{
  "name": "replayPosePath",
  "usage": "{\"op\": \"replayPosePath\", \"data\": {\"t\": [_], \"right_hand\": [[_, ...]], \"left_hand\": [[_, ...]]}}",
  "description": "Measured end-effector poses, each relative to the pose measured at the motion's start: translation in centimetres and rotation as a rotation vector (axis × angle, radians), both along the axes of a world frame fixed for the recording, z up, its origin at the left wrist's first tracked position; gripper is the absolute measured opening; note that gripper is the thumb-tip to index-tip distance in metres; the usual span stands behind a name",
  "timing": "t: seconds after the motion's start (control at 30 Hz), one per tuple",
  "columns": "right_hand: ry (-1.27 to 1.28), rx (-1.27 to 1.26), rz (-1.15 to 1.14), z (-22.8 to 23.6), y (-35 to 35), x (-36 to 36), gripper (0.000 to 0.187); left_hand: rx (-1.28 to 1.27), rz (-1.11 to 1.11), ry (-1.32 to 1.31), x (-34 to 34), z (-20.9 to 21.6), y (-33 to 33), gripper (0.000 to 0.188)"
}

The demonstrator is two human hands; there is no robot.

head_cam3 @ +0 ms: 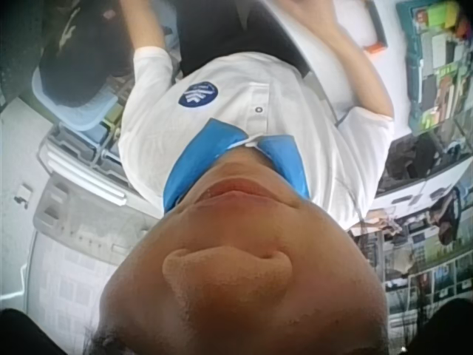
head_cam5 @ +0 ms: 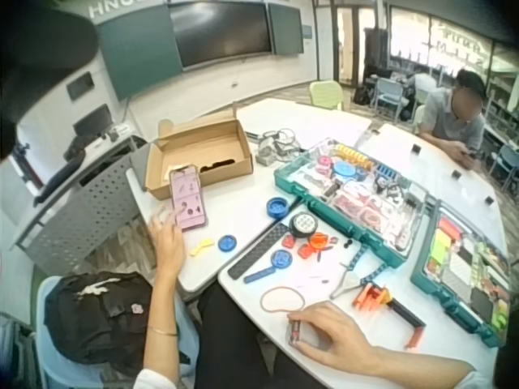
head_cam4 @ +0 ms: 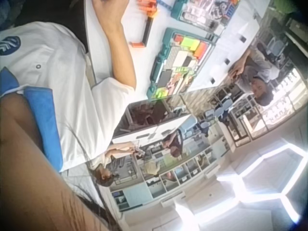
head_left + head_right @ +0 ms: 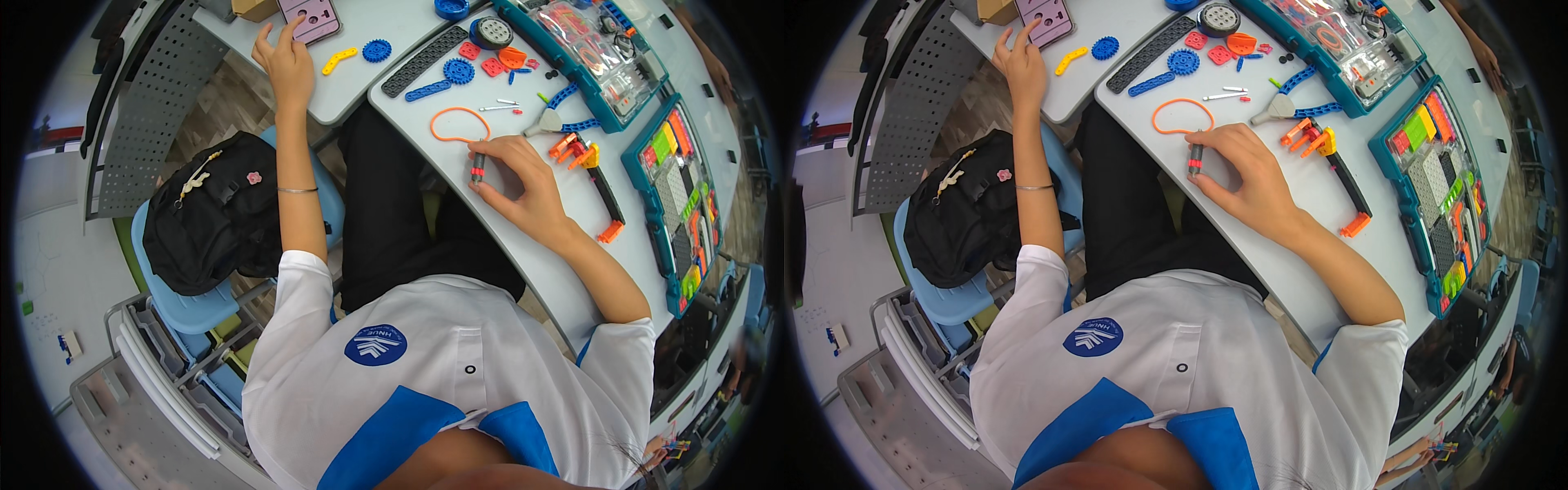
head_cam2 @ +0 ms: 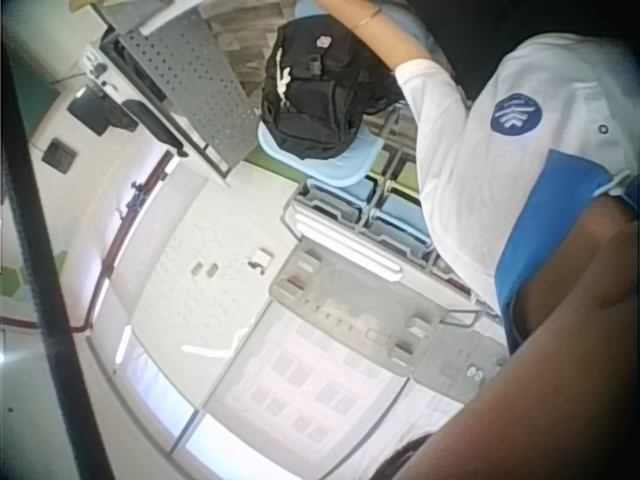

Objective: The person assembles small mechanical components on a desk, including gears, axles, and rubber bands. They connect two blue gears with a metal axle, attach a rubber band, and then add a red gear to the assembly.

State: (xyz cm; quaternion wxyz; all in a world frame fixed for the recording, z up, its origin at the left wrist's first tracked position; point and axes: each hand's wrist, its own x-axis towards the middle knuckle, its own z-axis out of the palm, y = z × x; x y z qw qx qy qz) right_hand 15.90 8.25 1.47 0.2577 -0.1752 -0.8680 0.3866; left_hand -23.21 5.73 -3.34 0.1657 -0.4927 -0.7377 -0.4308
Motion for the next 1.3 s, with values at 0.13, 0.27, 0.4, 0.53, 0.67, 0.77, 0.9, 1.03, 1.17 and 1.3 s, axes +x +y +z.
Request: {"op": "replayPosePath", "data": {"t": [0.13,0.27,0.4,0.53,0.67,0.77,0.9,1.03,1.17,1.3], "right_hand": [[0.002,-0.001,0.005,0.1,0.0,-0.1,0.043],[0.014,-0.03,-0.023,0.7,0.1,-0.2,0.044],[0.092,-0.039,-0.045,2.8,0.7,-0.9,0.044],[0.111,-0.079,-0.026,5.4,0.8,-1.5,0.045],[0.046,-0.001,-0.074,5.9,0.6,-1.6,0.045],[0.066,-0.059,-0.068,6.0,0.0,-1.9,0.047],[0.018,0.063,-0.063,5.9,-0.6,-2.0,0.049],[-0.033,0.181,-0.042,5.5,-1.0,-2.2,0.053],[-0.103,0.26,0.054,6.6,-1.1,-2.3,0.062],[-0.229,0.179,0.165,9.4,0.4,-2.0,0.061]], "left_hand": [[0.026,0.018,0.009,-0.1,-0.3,0.2,0.039],[0.221,0.026,0.019,2.0,1.5,-0.7,0.032],[0.274,-0.362,-0.591,10.9,2.7,-4.4,0.026],[0.006,-1.109,-0.924,19.1,4.5,-7.6,0.075],[0.155,-1.042,-1.175,21.3,3.6,-7.4,0.076],[0.193,-1.032,-1.159,21.3,2.9,-7.4,0.075],[0.282,-1.09,-1.368,21.7,2.5,-7.9,0.073],[0.33,-1.028,-1.347,22.2,1.8,-7.8,0.072],[0.372,-0.987,-1.381,22.0,1.7,-7.6,0.076],[0.373,-0.87,-1.383,21.6,1.9,-7.8,0.064]]}}
